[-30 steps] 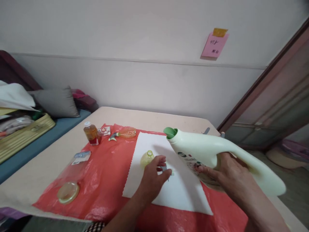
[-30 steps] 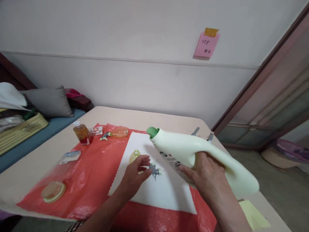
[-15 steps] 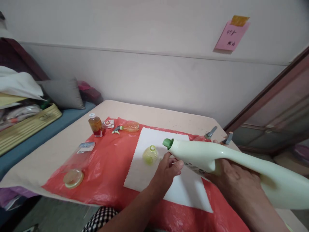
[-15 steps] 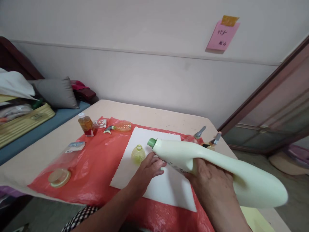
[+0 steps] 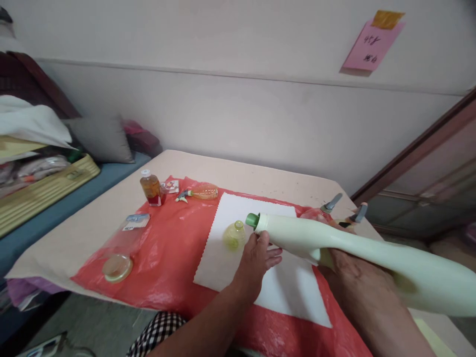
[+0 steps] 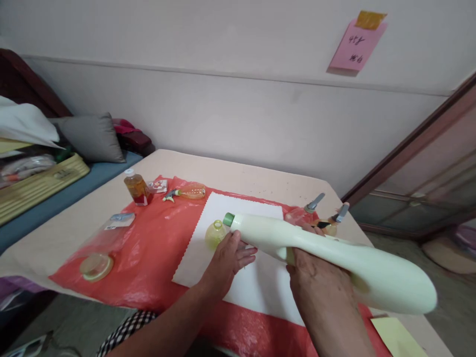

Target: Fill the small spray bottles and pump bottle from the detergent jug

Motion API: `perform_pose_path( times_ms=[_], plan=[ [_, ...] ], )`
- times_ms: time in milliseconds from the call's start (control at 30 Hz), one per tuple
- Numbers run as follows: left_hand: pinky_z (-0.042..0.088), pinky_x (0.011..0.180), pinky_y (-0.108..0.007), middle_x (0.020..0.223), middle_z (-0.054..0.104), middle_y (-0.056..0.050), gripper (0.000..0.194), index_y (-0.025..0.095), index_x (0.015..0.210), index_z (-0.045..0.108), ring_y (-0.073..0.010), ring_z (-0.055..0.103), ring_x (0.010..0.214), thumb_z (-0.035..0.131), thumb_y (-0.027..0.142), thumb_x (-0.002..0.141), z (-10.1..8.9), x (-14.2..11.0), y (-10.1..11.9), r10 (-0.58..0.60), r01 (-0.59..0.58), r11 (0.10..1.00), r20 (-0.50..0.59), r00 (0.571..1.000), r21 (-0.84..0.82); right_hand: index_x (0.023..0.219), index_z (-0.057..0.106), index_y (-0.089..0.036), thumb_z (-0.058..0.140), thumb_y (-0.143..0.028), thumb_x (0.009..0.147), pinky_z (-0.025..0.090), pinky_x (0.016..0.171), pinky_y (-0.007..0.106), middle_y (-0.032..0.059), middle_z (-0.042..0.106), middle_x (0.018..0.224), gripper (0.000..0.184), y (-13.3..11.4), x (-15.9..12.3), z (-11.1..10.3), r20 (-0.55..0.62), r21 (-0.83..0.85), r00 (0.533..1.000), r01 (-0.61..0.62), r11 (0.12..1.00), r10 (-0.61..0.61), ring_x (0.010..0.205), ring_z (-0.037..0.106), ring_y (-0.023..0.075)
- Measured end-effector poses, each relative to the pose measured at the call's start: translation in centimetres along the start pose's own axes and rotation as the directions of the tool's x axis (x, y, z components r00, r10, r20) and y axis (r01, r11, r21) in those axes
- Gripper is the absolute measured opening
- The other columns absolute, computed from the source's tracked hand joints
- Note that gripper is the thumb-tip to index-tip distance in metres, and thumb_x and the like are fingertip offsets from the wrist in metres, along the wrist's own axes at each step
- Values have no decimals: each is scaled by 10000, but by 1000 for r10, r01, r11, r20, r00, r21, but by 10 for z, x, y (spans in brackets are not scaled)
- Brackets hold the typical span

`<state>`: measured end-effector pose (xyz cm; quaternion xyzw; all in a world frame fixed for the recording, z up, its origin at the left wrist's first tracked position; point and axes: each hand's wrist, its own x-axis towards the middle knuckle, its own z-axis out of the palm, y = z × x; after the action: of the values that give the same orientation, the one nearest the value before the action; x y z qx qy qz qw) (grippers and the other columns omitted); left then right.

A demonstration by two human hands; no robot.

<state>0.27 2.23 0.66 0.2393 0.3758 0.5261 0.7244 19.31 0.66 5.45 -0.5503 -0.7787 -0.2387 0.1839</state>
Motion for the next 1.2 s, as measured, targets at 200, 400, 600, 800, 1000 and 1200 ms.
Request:
perform_pose_path(
  times_ms=[200,400,600,800,1000,1200],
  plan=[
    [554,900,-401,1131,589,-177,592,125,1136,521,-288,692,992,572,641,851,0,-2,7,-9,9,1000,-30,999,-2,1532,279,-185,466,-195,836,407,1052,642,177,337,1554,721,-9,3,-4,29,-1,999,30,1000,-29,1377,383,435],
    [533,945,-413,1206,577,-199,622,124,1227,496,-293,682,1026,603,607,849,-5,0,6,-36,38,997,37,999,-69,1552,208,-255,454,-232,841,413,1028,670,147,347,1543,753,-14,2,-3,21,24,1000,16,1000,-16,1357,403,441],
    [488,1002,-413,1296,563,-222,620,105,1316,453,-291,665,1054,559,546,893,-5,2,8,-118,132,972,82,990,-195,1562,148,-207,467,-227,834,404,1019,657,204,398,1490,795,-22,9,-7,3,-36,999,50,998,-50,1328,429,452],
    [479,999,-417,1262,597,-212,563,90,1348,457,-285,667,1032,490,480,942,-4,1,11,-148,156,960,53,988,-232,1534,245,-187,495,-202,892,390,1035,617,222,452,1442,689,-35,16,-17,21,-127,999,48,991,-46,1311,462,421],
    [475,1006,-425,1270,603,-214,580,105,1363,458,-295,671,1047,493,502,941,-4,0,10,-152,156,960,34,988,-234,1510,304,-148,501,-194,913,391,1044,582,240,440,1441,630,-38,17,-19,7,-141,998,61,988,-60,1338,432,411],
    [474,1009,-438,1248,620,-217,607,101,1349,481,-309,670,1055,539,521,915,-6,2,9,-132,138,960,41,990,-245,1499,296,-162,474,-198,912,400,1008,598,235,494,1347,615,-35,22,-19,15,-175,995,99,980,-98,1263,489,414]
  ],
)
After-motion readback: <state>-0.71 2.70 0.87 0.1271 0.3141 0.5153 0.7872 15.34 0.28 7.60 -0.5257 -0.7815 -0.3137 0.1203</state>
